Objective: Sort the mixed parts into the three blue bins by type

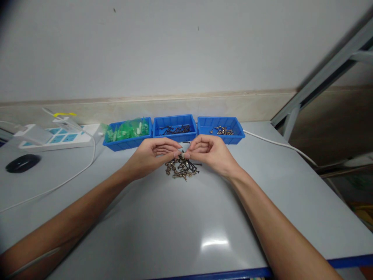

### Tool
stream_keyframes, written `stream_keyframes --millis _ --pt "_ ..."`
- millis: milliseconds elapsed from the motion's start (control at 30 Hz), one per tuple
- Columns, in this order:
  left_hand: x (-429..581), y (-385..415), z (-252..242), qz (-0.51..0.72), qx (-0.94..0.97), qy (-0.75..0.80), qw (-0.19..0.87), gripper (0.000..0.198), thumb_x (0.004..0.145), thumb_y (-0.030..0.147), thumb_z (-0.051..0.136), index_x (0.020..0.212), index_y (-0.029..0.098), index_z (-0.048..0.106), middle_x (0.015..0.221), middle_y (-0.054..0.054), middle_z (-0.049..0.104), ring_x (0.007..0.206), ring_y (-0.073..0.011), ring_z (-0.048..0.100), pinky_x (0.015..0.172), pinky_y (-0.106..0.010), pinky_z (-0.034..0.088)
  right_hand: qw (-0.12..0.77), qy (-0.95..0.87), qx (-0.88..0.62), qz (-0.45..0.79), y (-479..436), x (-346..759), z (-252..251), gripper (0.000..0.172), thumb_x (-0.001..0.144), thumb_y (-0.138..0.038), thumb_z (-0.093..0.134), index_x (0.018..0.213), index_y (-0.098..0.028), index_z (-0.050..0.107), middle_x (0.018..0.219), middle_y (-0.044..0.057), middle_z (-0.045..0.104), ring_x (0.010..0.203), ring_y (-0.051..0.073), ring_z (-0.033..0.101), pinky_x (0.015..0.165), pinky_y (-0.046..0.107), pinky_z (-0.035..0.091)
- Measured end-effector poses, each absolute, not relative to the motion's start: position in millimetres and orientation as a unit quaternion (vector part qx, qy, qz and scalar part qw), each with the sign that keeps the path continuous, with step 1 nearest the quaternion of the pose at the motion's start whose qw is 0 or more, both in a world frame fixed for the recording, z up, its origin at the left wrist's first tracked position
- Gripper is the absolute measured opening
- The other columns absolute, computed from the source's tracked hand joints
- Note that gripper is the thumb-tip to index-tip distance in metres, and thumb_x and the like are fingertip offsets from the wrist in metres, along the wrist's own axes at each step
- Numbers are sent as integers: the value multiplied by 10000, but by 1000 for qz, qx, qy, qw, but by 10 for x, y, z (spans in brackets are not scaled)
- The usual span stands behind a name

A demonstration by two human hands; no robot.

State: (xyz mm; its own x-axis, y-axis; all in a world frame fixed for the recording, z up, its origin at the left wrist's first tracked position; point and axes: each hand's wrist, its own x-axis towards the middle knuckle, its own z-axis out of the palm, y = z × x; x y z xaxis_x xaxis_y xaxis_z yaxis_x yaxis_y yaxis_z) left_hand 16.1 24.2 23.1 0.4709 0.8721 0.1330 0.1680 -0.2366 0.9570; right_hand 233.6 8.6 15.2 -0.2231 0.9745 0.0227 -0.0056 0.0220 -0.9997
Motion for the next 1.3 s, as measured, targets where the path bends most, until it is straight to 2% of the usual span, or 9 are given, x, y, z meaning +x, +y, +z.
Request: stream_keyframes --millis 267,433,600,733,833,900,967,1100,1300 --pt "156 242 211 334 706 355 513 184 793 305 770 877 142 751 842 -79 780 798 -194 753 779 -283 613 462 -532 -406 582 70 2298 155 380 640 -315 926 784 -200 594 798 33 768 719 173 740 757 336 609" --pt "157 246 239 347 661 358 561 227 740 292 820 869 134 721 794 -72 771 753 -181 754 707 -249 606 477 -502 -395 604 62 2265 161 393 618 -311 938 758 -204 587 768 17 760 691 157 723 747 321 596" --pt "137 260 247 352 644 350 582 278 726 341 845 891 131 772 853 -84 791 826 -210 768 812 -294 624 473 -499 -408 601 84 2249 166 403 622 -363 927 762 -204 584 754 14 743 681 156 708 696 295 572" --pt "121 284 261 424 603 386 554 338 730 346 851 969 115 789 967 -108 800 932 -244 769 919 -331 615 456 -589 -476 467 127 2353 139 328 715 -405 846 815 -200 610 726 22 705 666 169 674 652 294 529" --pt "105 310 286 480 580 406 519 486 745 307 845 1173 102 738 1146 -130 767 1102 -255 725 1040 -344 561 373 -700 -536 289 148 2451 117 206 726 -310 799 816 -189 659 764 33 695 676 173 633 639 297 485" --pt "96 325 298 483 576 414 513 579 749 287 841 1277 109 685 1215 -134 741 1153 -255 703 1075 -358 539 314 -740 -548 231 150 2485 102 137 720 -246 761 811 -189 676 768 26 695 680 176 626 635 297 470" --pt "96 331 303 469 583 421 513 532 760 281 826 1247 106 703 1203 -136 745 1130 -255 713 1074 -371 540 284 -757 -542 229 147 2490 86 93 719 -194 720 800 -188 675 742 15 692 664 171 631 630 289 472" --pt "123 313 290 435 602 420 521 269 793 266 778 1000 95 784 1033 -126 792 1003 -238 756 1005 -354 581 282 -756 -528 263 140 2461 63 90 718 -126 636 778 -177 680 712 12 702 629 159 650 629 271 500" --pt "143 289 271 411 615 406 537 188 800 248 760 933 118 786 965 -104 801 896 -208 772 912 -321 620 299 -742 -527 288 144 2439 42 122 687 -111 612 755 -172 694 707 18 718 628 166 668 640 276 532"
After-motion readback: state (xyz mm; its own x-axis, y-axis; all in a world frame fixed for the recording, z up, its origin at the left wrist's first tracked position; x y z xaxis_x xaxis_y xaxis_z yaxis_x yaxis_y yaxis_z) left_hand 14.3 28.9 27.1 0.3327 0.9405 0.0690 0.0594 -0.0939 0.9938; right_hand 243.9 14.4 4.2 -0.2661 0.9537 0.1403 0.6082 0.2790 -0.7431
